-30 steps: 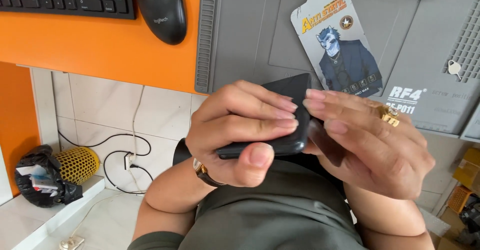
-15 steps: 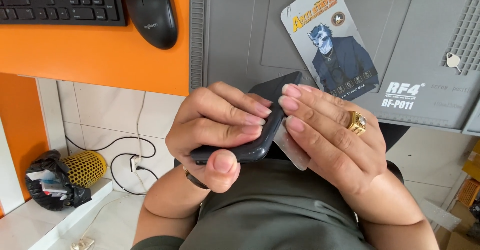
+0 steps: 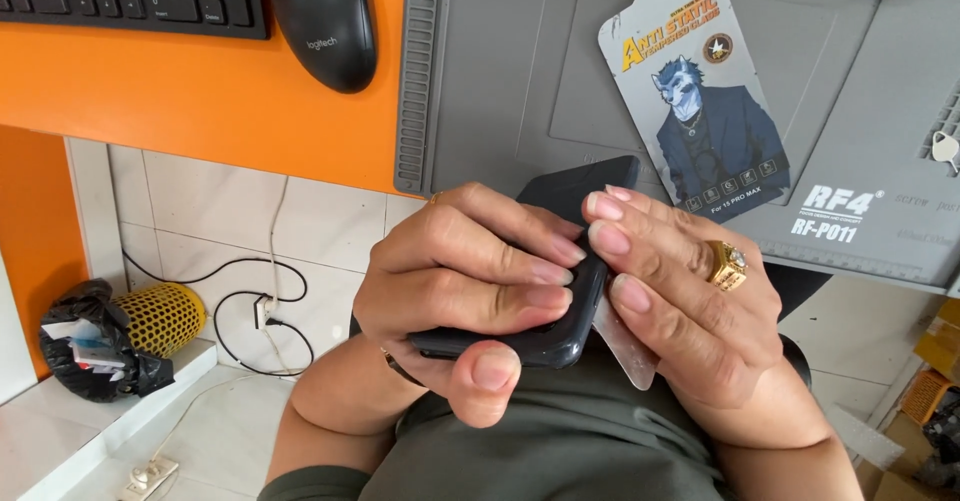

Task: Using a thin prying tool to carefully remove the back cover of a smartphone at a repair station.

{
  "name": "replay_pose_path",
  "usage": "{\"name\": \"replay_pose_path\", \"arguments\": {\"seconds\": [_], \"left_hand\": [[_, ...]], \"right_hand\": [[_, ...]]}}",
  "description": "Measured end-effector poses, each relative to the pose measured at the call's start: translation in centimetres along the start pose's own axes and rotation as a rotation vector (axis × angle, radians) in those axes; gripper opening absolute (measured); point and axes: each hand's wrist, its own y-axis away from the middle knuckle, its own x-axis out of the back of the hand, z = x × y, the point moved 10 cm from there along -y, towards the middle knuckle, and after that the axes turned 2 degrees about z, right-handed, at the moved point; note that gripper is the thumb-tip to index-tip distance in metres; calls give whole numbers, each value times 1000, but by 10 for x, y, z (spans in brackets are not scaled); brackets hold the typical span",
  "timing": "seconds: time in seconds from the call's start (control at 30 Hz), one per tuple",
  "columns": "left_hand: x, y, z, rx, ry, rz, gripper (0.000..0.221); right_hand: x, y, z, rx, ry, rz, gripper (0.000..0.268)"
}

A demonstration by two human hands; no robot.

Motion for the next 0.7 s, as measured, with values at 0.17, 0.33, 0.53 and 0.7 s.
{"name": "replay_pose_path", "arguments": {"seconds": [0.17,0.33,0.53,0.7], "left_hand": [[3,-1,-2,4,19,28,32],[6,1,1,-15,23,25,33],[8,5,4,22,-8,36,34],[0,3,2,35,13,104,33]], "right_hand": [[-3,-9,3,-95,-49,-58,35],[-2,-22,-3,-89,-50,-151,35],[0,-19,-16,66,124,-124,20],[8,-12,-14,6,13,-173,19]]}}
